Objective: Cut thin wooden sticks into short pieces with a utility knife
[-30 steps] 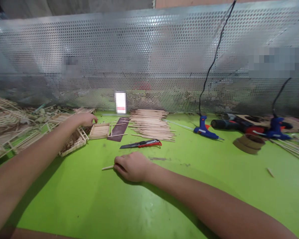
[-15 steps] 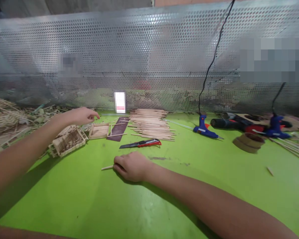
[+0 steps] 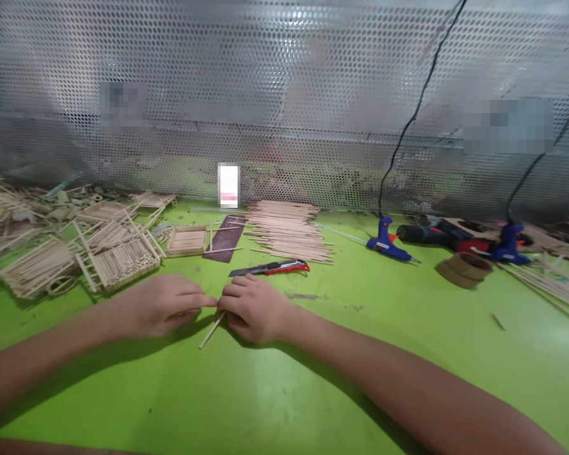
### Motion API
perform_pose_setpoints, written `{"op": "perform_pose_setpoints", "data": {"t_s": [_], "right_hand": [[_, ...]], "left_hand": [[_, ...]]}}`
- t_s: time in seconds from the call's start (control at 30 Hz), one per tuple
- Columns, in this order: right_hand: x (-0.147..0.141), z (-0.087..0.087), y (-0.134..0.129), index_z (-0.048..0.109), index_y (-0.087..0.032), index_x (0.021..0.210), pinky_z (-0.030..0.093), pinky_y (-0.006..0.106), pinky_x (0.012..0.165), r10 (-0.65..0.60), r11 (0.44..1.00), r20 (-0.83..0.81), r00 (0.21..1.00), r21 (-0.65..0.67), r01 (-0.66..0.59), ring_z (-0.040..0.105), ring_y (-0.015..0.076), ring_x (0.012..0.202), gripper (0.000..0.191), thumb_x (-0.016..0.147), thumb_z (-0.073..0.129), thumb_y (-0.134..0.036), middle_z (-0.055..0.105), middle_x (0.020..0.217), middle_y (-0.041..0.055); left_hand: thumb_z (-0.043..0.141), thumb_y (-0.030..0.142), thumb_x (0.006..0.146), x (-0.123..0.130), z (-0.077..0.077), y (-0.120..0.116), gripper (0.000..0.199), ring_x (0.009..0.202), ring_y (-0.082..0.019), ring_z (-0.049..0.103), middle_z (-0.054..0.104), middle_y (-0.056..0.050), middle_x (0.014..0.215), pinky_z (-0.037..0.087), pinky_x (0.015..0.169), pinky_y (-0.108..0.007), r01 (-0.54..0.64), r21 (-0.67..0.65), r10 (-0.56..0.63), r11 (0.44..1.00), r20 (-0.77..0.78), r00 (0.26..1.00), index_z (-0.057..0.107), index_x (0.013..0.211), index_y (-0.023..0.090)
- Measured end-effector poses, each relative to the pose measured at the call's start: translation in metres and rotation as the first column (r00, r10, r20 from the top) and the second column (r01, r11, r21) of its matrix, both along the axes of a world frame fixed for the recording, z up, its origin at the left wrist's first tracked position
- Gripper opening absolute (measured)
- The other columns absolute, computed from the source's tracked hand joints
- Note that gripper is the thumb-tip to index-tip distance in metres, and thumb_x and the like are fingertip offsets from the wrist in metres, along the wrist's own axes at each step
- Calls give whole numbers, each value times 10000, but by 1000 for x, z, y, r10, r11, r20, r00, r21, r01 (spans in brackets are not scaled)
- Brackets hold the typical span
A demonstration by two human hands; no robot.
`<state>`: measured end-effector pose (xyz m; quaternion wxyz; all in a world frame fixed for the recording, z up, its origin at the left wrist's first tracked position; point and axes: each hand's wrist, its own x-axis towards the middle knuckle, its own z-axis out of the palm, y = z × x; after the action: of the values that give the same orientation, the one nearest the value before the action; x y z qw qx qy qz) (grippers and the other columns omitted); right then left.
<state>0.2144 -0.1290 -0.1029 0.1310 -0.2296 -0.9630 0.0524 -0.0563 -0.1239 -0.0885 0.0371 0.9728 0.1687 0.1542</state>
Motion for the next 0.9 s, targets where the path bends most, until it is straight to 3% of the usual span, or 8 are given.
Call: {"op": "perform_pose_setpoints", "data": {"t_s": [0.17,0.4,0.5,0.6,0.7,0.9], "right_hand": [[2,-2,1,709,-169,1113,466,428,977,13,1000,-120,993,14,-11,604,268,1084,181,986,606,-247,715,1174,118],[2,5,-1,659,-158,1277,449,490,1079,-60,998,-78,995,-23,59,594,288,1204,312,1010,617,-314,691,1296,143],[9,10,6,661,-162,1283,462,502,1063,-197,979,-10,980,55,197,604,290,1189,299,1026,587,-295,694,1292,134],[20,15,17,664,-164,1292,464,522,1054,-402,909,32,915,137,394,608,309,1190,298,1042,547,-278,694,1296,140],[30,17,27,688,-159,1236,466,528,1017,-507,856,123,853,185,482,626,327,1146,282,1064,522,-309,711,1247,148],[35,9,40,689,-149,1180,469,448,960,-457,888,166,874,146,436,639,285,1075,299,1110,427,-274,718,1205,138]], "left_hand": [[545,142,1040,10,-6,2,210,690,-153,627,730,-34,840,466,609,-290,37,85,-47,996,116,992,730,1131,182],[639,260,1040,15,-19,-1,155,650,-143,611,724,-13,810,435,640,-305,47,133,-53,990,44,998,766,1126,235],[653,223,1023,12,-21,1,129,670,-150,626,731,-16,811,453,672,-307,20,82,-24,996,52,998,772,1068,212],[625,201,1033,7,-21,4,143,697,-152,644,740,-19,823,473,699,-312,20,45,-23,999,74,997,766,1012,192],[593,212,1052,3,-20,7,179,710,-159,655,744,-27,837,468,685,-318,26,67,-30,997,69,997,764,1006,190],[587,250,1061,2,-19,9,203,807,-176,674,752,-49,896,490,731,-321,-5,42,2,999,78,997,773,1001,197]]}}
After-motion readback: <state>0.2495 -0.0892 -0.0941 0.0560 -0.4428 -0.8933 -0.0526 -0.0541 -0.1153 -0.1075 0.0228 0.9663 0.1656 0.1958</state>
